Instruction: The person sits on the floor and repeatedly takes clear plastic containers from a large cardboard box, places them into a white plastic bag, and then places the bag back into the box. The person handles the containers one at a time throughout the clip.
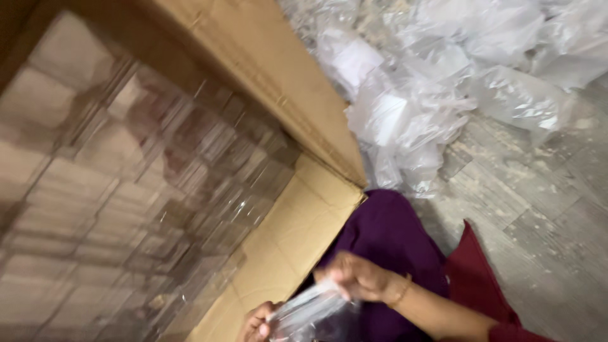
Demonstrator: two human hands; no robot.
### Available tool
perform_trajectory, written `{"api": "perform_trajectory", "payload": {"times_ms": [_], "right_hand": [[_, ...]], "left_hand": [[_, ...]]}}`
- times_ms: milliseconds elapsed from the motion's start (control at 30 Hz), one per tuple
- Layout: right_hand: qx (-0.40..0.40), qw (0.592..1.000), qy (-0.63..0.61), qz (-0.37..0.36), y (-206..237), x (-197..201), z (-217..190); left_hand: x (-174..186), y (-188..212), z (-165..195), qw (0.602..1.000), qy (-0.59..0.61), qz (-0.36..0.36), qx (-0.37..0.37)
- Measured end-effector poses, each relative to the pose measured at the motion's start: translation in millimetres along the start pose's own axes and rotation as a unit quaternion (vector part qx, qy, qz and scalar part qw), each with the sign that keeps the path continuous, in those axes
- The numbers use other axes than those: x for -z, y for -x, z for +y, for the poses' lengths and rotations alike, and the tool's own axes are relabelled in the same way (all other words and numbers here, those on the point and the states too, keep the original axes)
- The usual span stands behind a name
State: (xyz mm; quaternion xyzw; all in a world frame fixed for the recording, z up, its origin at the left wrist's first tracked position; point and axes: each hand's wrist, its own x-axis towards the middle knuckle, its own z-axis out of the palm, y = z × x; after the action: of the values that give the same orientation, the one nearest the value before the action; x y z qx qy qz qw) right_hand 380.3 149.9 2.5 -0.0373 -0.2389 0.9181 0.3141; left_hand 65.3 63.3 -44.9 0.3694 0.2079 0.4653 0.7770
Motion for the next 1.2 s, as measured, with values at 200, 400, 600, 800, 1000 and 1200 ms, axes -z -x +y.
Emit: {"api": "perform_trajectory", "payload": {"times_ms": [200, 400, 600, 800, 1000, 1200], "right_hand": [[0.135, 0.754, 0.631, 0.123, -186.7, -13.5, 46.9], [0.104, 0.576, 0.809, 0.057, -239.2, -3.5, 102.4], [0.093, 0.705, 0.701, 0.060, -221.9, -15.1, 111.3], [0.045, 0.667, 0.735, 0.113, -215.3, -41.2, 102.5], [-0.062, 0.688, 0.687, 0.227, -124.1, -46.9, 48.6], [-0.030, 0.779, 0.567, 0.266, -57.3, -15.4, 38.0]], "left_hand": [[61.9, 24.1, 71.3, 0.595, -0.617, 0.512, 0.052], [49.8, -7.8, 77.2, 0.392, -0.754, 0.526, -0.003], [33.5, 16.8, 74.5, 0.422, -0.667, 0.612, 0.052], [56.2, 17.0, 63.2, 0.536, -0.570, 0.604, -0.154], [3.3, 18.9, 21.8, 0.754, -0.211, 0.622, -0.006], [-38.4, -0.4, -24.8, 0.882, -0.047, 0.466, -0.061]]}}
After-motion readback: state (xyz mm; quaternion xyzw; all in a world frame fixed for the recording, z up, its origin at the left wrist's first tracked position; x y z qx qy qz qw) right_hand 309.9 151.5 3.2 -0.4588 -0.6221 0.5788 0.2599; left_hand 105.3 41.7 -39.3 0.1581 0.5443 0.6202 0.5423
